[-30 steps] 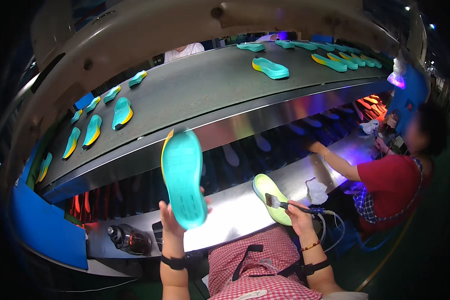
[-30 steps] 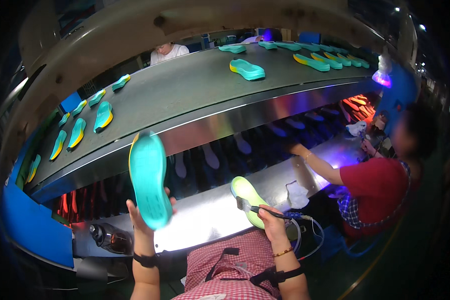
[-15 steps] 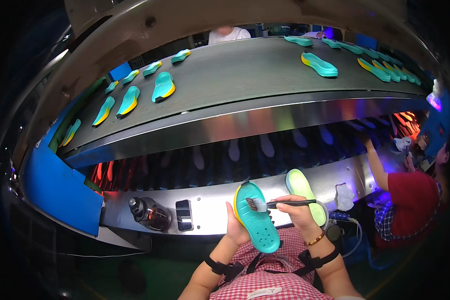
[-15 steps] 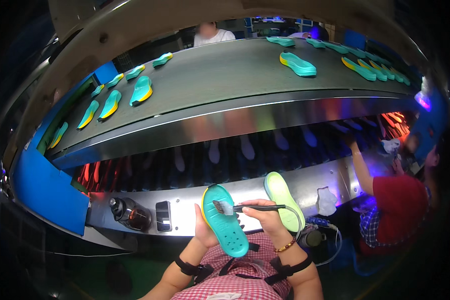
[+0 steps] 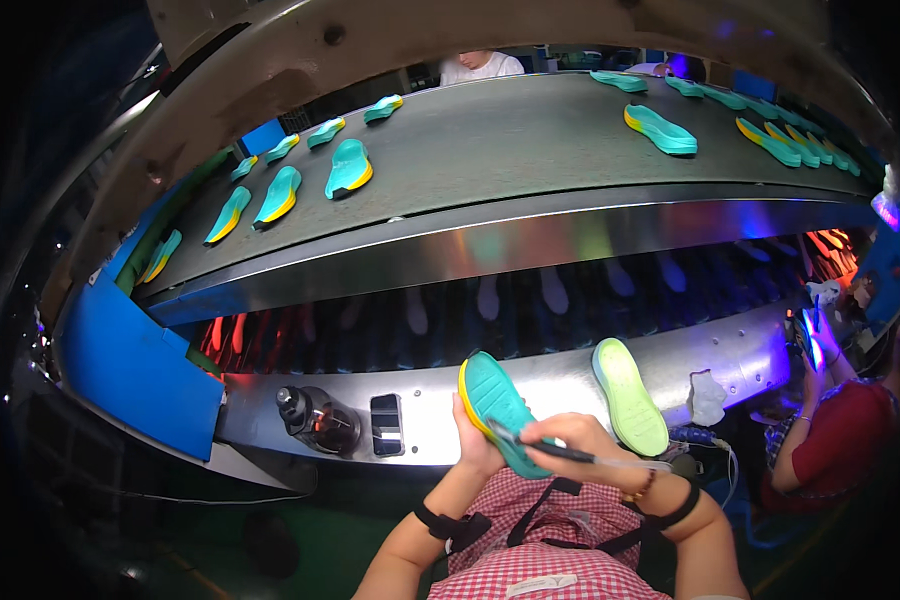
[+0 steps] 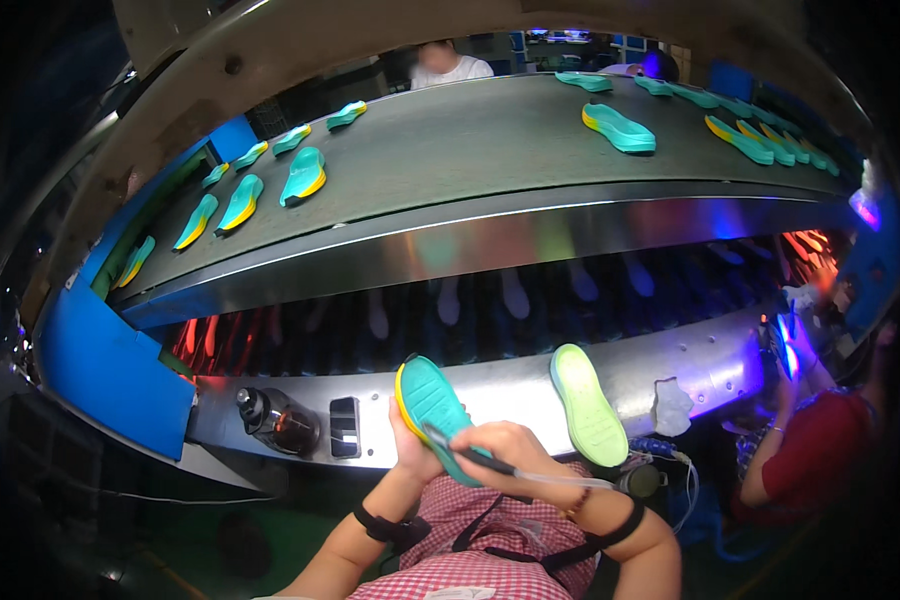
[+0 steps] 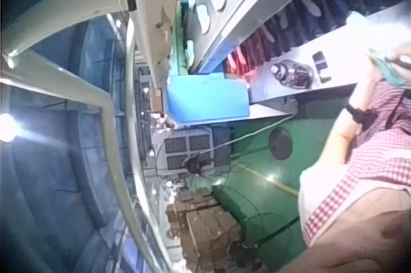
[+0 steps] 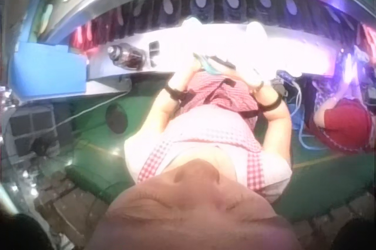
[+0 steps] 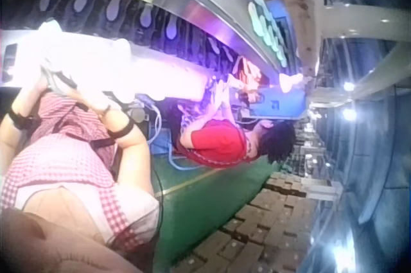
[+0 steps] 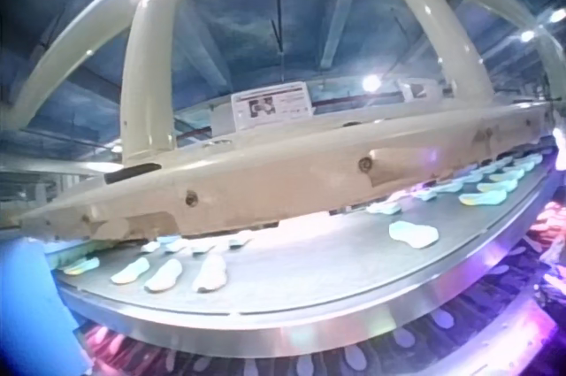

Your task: Apply adhesive to shoe insoles using a brush and place them on a conveyor belt.

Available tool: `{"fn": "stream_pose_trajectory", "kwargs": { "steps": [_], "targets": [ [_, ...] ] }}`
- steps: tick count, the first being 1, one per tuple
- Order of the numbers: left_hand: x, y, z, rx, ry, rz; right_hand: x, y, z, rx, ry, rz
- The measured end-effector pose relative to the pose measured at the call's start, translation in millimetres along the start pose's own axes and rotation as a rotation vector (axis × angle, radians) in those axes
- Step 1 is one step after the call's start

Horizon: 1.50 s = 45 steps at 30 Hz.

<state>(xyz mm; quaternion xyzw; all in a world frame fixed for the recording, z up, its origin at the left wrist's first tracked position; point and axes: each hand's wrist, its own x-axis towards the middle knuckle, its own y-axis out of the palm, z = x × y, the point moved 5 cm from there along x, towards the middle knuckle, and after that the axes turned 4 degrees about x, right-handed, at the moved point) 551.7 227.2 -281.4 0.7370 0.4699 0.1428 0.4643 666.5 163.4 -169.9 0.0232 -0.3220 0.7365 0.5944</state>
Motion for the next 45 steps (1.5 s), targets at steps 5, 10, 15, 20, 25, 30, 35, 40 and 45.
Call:
{"fn": "stream_pose_trajectory", "kwargs": {
  "steps": [5,10,15,20,25,30,35,40,45],
  "targets": [
    [-14.3,13.8,-21.8,0.049,-0.018,0.100,-22.3,-13.0,0.9,0.346,0.282,0.217],
    [-27.4,41.6,-0.4,-0.073,-0.145,0.281,7.5,-27.3,-2.5,0.557,0.344,-0.174],
    [-27.1,60.9,-16.9,-0.173,-0.093,0.341,-1.4,-23.1,26.6,0.502,0.198,0.073],
    [-26.3,62.4,-27.8,-0.112,0.037,0.298,-3.6,-24.7,18.3,0.381,0.027,0.028],
    [-28.7,61.5,-53.4,-0.100,0.250,0.161,-10.9,-26.1,34.4,0.399,-0.012,0.074],
    [-33.8,74.8,-70.7,-0.044,0.359,0.154,-13.5,-23.2,38.7,0.299,-0.091,0.144],
    [-36.5,75.4,-76.1,0.030,0.386,0.121,-17.4,-41.7,20.8,0.268,0.086,-0.071],
    [-35.1,80.0,-77.2,0.011,0.302,0.404,-18.5,-25.6,27.9,0.401,-0.037,0.153],
    [-42.8,85.6,-54.6,-0.126,0.227,0.052,-31.8,-15.3,-1.1,1.098,0.383,-0.200]
  ]
}}
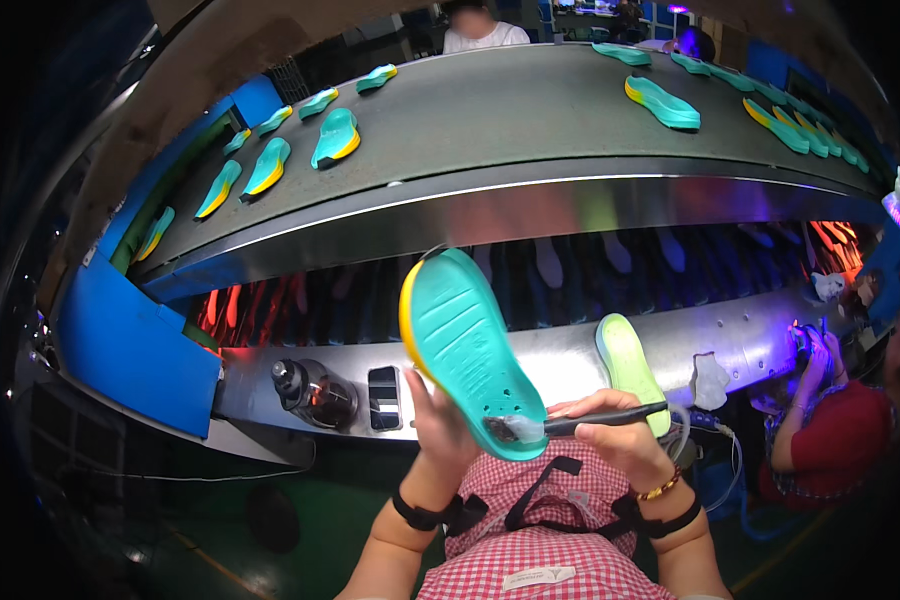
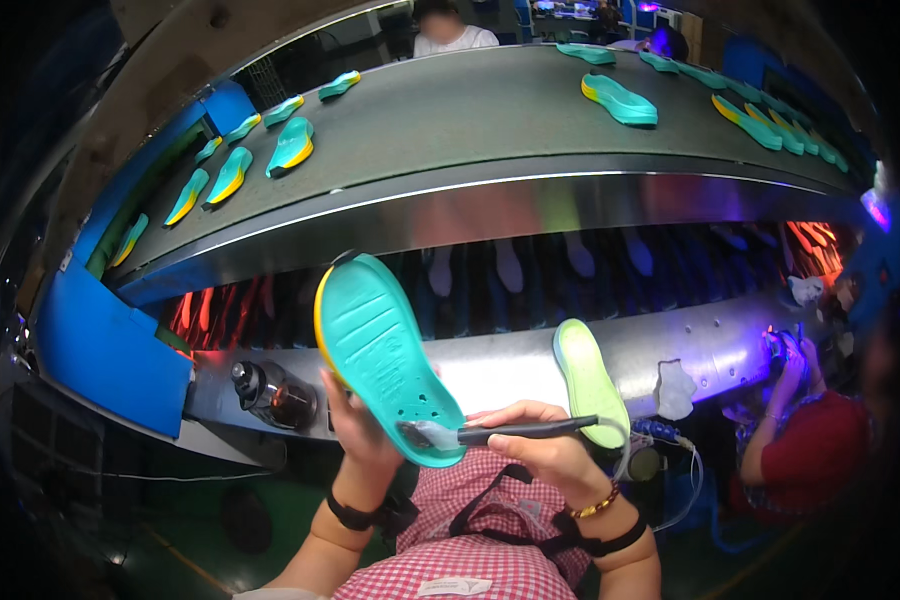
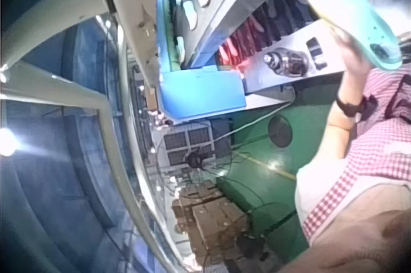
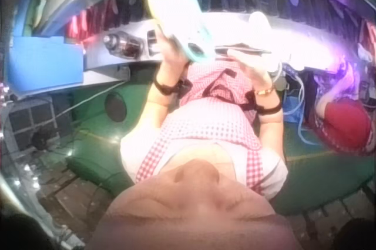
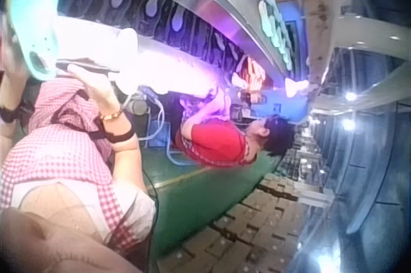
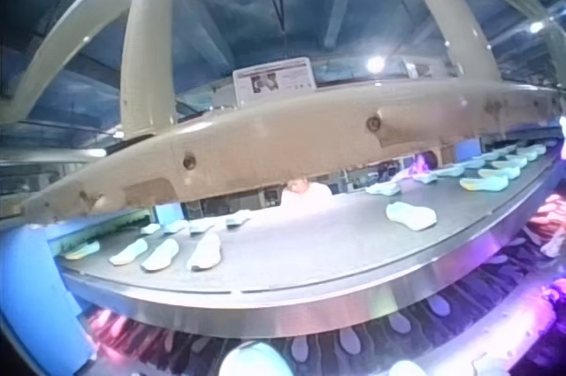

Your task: Apply adhesive to shoe insoles using a brush and place them on a conveyor belt.

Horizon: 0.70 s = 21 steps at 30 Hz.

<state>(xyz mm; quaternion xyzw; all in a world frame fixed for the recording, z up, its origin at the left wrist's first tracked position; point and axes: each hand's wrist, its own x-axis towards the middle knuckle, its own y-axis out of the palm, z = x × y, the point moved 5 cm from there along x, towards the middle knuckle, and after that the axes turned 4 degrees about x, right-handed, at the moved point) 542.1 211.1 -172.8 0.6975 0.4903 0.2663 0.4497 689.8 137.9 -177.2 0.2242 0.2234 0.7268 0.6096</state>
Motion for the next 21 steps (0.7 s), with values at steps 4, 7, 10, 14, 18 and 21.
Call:
{"fn": "stream_pose_trajectory", "kwargs": {
  "steps": [4,7,10,14,18,21],
  "targets": [
    [-13.6,-13.0,18.0,0.204,-0.179,0.219,-0.1,14.6,3.3,-0.046,0.087,0.012],
    [0.2,-26.7,7.3,0.369,-0.184,0.410,-1.2,28.2,22.8,-0.527,-0.054,0.329],
    [-0.1,-31.0,9.4,0.356,-0.269,0.354,0.1,29.4,35.0,-0.620,-0.071,0.334],
    [1.3,-23.0,8.9,0.414,-0.430,0.379,2.5,32.7,29.6,-0.718,-0.160,0.494],
    [-1.8,-27.1,8.6,0.429,-0.624,0.400,-5.9,36.8,42.7,-0.697,-0.037,0.611],
    [-4.3,-14.3,9.9,0.531,-0.685,0.429,2.2,26.1,42.5,-0.702,-0.101,0.610]
  ]
}}
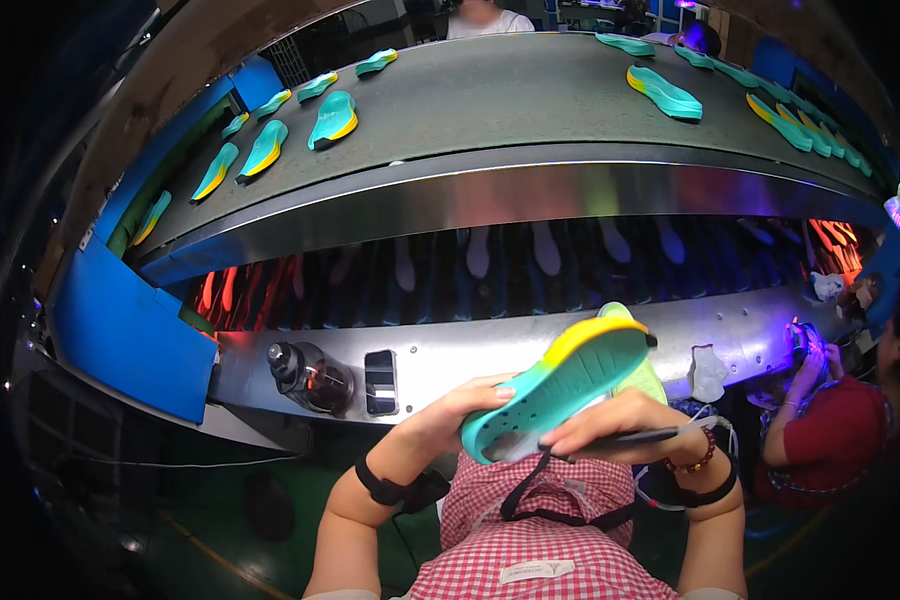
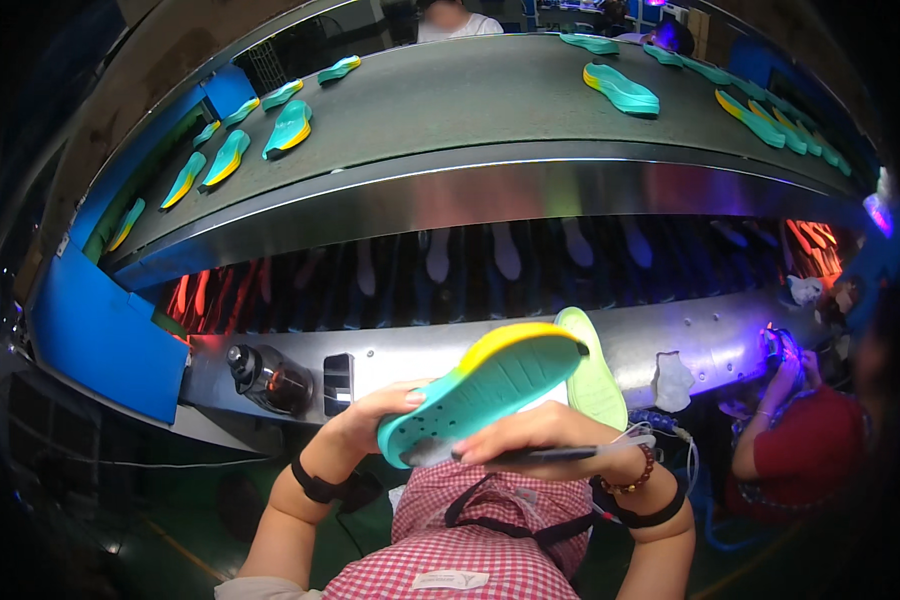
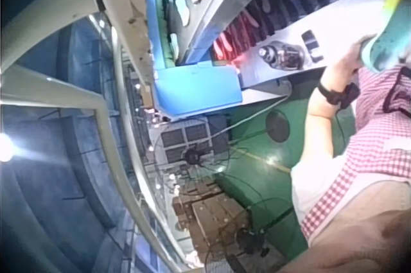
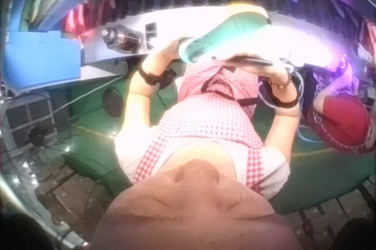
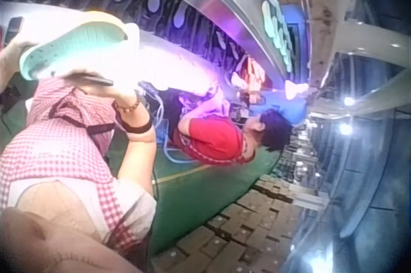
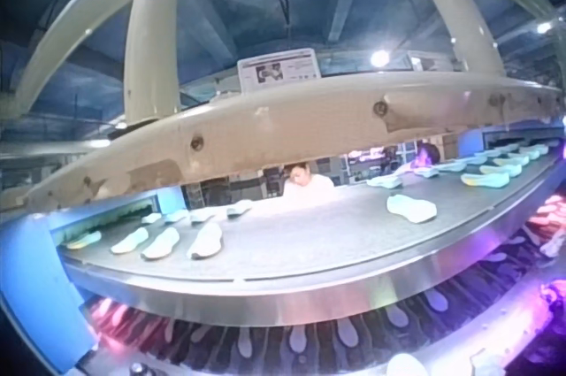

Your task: Apply adhesive to shoe insoles using a brush and place them on a conveyor belt.

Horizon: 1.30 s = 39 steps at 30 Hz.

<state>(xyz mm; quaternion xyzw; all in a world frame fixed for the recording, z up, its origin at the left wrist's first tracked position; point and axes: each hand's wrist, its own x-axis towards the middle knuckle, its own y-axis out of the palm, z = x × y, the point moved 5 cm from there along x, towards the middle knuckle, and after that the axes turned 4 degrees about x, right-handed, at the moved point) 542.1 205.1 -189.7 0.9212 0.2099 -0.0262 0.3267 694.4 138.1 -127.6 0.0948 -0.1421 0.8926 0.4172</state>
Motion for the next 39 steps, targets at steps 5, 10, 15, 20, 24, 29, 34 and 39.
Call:
{"fn": "stream_pose_trajectory", "kwargs": {
  "steps": [5,10,15,20,24,29,34,39],
  "targets": [
    [-8.3,-2.8,7.2,0.120,-0.165,-0.034,1.3,0.4,26.3,-0.158,0.049,0.144],
    [-14.1,-1.6,-5.6,0.073,-0.095,-0.007,-10.2,-10.6,3.8,-0.070,-0.007,-0.010],
    [-31.9,-14.4,-3.9,0.097,-0.046,-0.114,-19.1,-7.4,10.7,-0.166,0.014,-0.125],
    [-43.8,19.5,-39.4,0.242,0.175,-0.487,-33.3,-4.0,-12.9,-0.194,-0.032,-0.248],
    [-46.6,2.1,-27.3,0.307,0.434,-0.415,-29.2,2.2,18.9,-0.252,-0.096,-0.234],
    [18.2,-9.9,18.2,-0.433,0.402,-0.034,-21.7,-10.4,-11.3,-0.194,0.012,-0.503],
    [33.1,-13.3,42.2,-0.530,0.369,-0.283,-7.0,-5.9,-26.7,-0.251,0.014,-0.610],
    [22.0,-30.5,30.8,-0.502,0.547,-0.220,-11.4,31.8,-3.9,-0.616,-0.129,-0.370]
  ]
}}
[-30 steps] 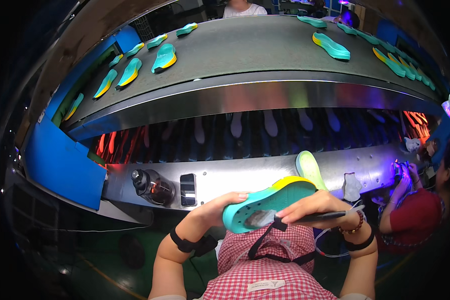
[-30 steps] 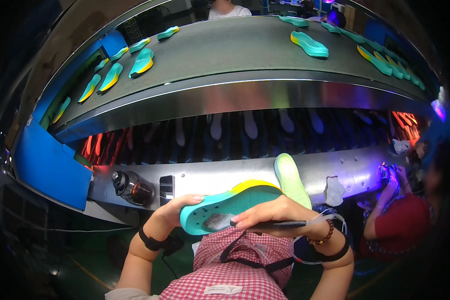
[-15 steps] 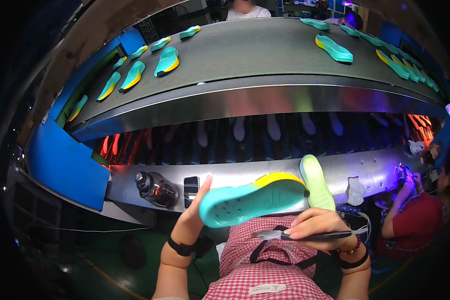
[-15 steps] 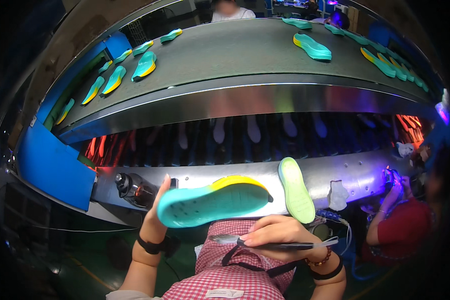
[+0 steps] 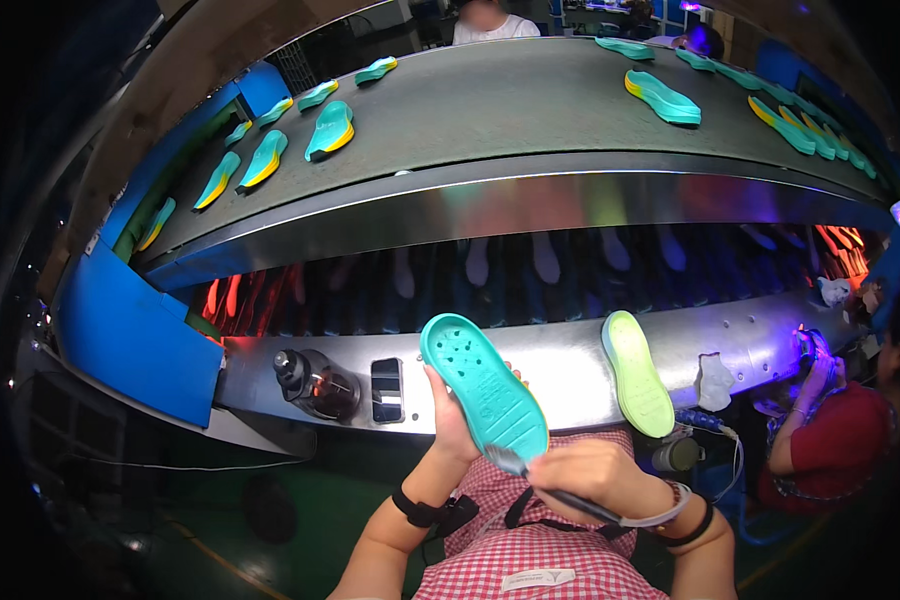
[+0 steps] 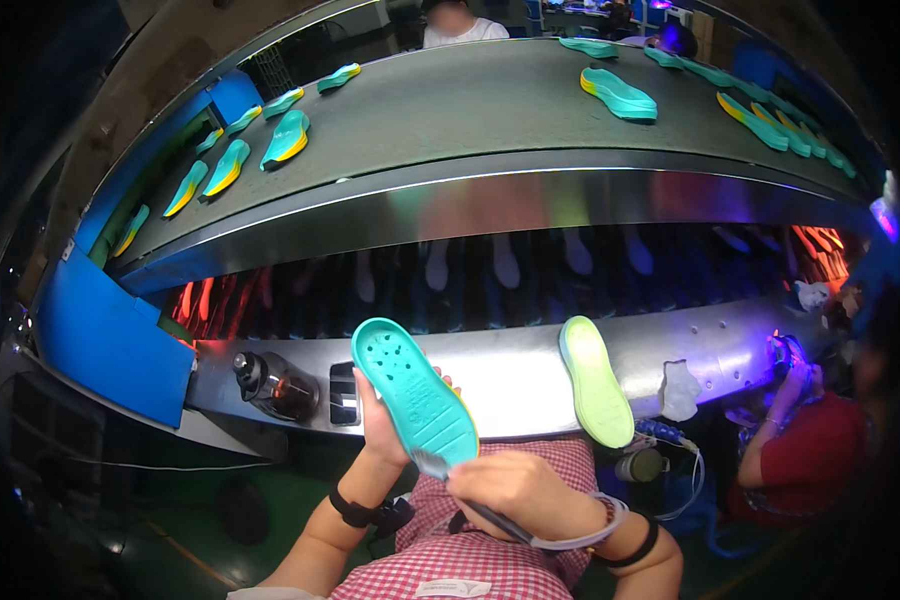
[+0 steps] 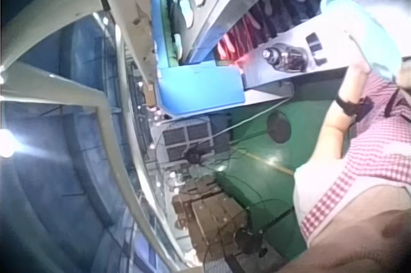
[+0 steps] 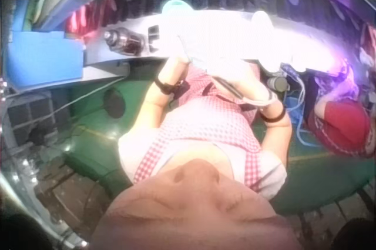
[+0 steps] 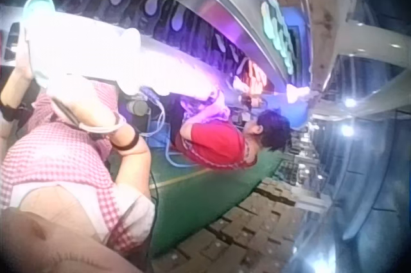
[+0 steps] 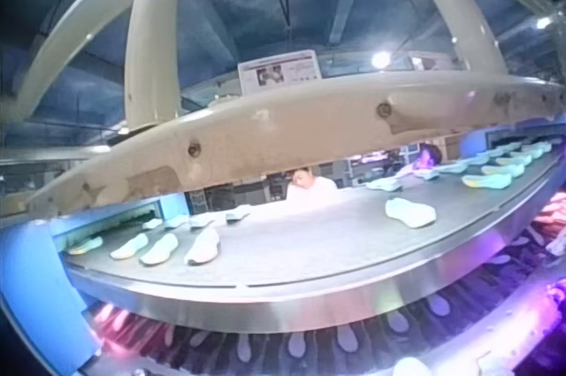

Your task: Apply adhesive to shoe insoles using a brush and place them on a conveyor belt.

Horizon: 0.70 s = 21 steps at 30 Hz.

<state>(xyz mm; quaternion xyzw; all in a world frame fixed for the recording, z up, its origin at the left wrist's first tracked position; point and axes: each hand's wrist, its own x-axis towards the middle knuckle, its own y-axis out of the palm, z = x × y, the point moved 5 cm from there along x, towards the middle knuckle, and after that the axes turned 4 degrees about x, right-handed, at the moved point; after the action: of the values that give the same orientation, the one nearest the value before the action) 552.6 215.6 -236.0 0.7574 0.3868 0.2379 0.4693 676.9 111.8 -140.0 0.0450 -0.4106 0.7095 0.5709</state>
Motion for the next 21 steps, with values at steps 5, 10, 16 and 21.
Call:
{"fn": "stream_pose_trajectory", "kwargs": {
  "steps": [5,10,16,21],
  "targets": [
    [-8.6,28.9,5.7,0.012,-0.003,-0.163,11.4,-20.3,-12.1,0.411,0.246,-0.104],
    [0.8,36.0,-1.6,-0.033,0.119,0.009,19.2,-4.9,8.0,0.344,0.021,0.043],
    [-1.9,27.2,-14.8,0.016,0.121,-0.125,3.7,-18.1,-20.2,0.342,0.155,-0.014],
    [-1.1,42.5,-28.2,0.073,0.162,-0.033,0.7,-15.3,-20.4,0.748,0.136,0.134]
  ]
}}
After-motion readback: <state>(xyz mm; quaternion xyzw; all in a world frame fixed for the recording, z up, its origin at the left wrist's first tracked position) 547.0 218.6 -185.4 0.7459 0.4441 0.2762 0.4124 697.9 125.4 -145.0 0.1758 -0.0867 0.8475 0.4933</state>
